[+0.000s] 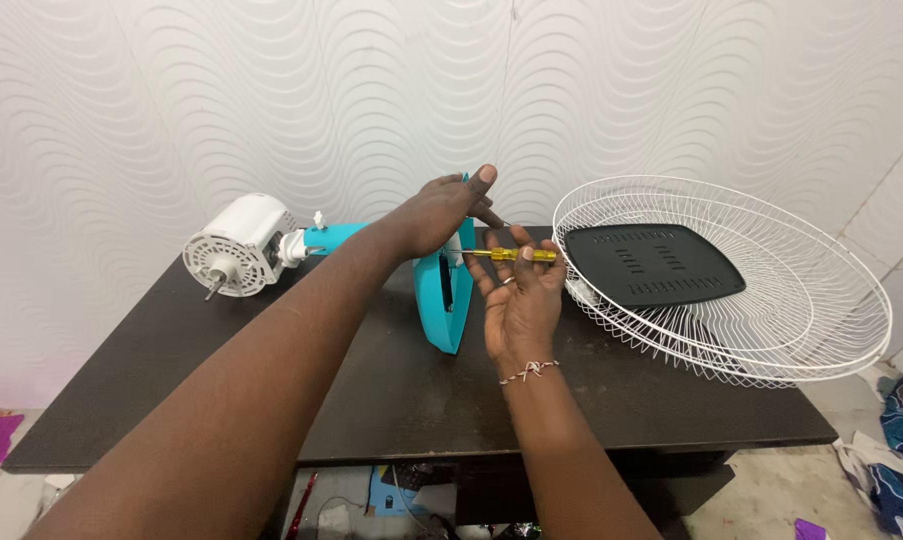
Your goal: The person uses a screwdriver to remove screws from the motor housing and the rear control panel of a teal electric fan. They detach the motor assembly from the neck and then remove the rear cover to expose the internal wiring and components.
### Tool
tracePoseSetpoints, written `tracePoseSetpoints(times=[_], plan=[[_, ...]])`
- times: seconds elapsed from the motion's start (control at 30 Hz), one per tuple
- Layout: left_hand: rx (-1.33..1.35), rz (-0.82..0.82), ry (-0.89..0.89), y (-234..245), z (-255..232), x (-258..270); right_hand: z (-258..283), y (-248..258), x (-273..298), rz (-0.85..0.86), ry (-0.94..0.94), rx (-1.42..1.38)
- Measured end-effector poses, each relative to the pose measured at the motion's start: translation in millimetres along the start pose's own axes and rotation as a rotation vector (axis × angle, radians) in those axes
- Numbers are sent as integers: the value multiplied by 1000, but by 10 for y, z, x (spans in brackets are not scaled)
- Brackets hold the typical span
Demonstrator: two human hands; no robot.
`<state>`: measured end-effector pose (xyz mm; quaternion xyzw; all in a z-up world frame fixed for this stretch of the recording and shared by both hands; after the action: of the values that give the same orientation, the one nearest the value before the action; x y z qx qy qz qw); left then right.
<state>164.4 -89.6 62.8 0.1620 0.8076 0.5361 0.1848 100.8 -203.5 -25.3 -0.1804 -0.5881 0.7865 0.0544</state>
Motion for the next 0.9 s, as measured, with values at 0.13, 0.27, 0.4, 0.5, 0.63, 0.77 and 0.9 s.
tracePoseSetpoints(times=[0.13,0.27,0.4,0.5,0.63,0.77,0.9], plan=[[22,-2,3,15,-11,15,-8,0,9,-21,5,12],[4,-7,33,9,-8,20,-4,-10,19,-30,7,24],[-9,-13,24,9,-12,16,13,-28,31,-15,13,26],[-32,-24,7,16,-17,5,8,-38,32,-17,9,9],[-55,-21,5,3,-13,-9,10,-47,40,-23,13,22],[-38,-26,10,-1,0,-8,11,-38,48,-39,12,34],[-34,-39,-21,20,-16,1,8,-11,48,-60,8,17]])
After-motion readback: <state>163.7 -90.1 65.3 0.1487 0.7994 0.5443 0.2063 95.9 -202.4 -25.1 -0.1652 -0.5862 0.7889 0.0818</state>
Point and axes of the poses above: each hand's wrist, its own x-axis away from the middle knuckle, its own y-axis out of the back of the hand, z = x × y, the point moved 8 cm from there along -x, towards the middle knuckle, and after that the axes turned 13 degrees about -x, right-handed, at the moved point
